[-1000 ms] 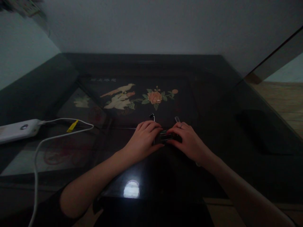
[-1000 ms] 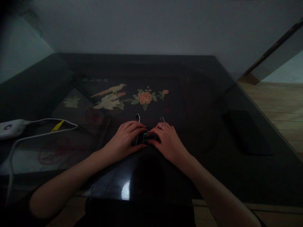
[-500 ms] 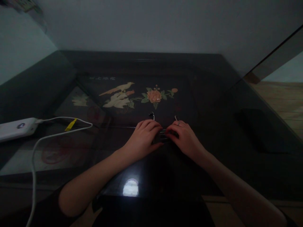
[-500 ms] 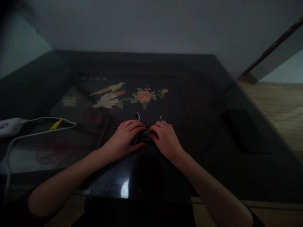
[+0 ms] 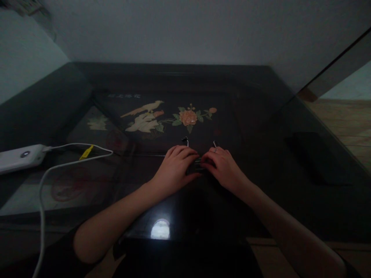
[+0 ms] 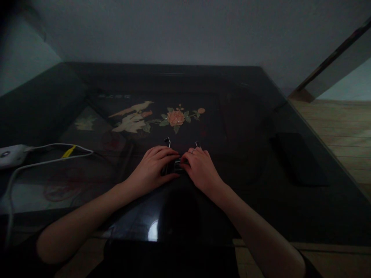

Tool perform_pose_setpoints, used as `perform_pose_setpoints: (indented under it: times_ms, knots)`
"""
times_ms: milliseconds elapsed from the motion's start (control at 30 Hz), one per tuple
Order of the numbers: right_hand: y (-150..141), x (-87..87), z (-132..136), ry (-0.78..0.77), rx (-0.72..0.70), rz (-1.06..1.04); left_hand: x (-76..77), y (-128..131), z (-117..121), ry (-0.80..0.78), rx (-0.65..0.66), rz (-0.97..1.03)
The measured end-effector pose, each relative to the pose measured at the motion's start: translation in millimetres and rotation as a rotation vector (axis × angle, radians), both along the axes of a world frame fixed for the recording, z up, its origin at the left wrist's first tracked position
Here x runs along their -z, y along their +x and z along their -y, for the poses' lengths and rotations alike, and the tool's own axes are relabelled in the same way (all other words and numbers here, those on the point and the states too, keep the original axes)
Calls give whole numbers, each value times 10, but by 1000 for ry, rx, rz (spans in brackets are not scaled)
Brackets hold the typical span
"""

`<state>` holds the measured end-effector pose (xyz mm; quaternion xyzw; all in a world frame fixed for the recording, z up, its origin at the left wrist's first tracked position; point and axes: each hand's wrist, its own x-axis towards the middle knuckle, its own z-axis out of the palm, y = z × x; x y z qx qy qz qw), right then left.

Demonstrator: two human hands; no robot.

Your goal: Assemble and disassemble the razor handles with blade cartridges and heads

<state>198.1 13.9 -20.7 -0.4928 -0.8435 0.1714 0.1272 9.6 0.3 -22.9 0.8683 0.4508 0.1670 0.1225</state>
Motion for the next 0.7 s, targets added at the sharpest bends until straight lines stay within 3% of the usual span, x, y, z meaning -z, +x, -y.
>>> perform_pose_setpoints:
  times_ms: [400,700]
  knots:
    - [-18,-27,35,41,-9,29,-24,-4,6,-22,-23,-6]
    - [-6,26,68,153,-41,25,-28,9,12,-13,-29,-2]
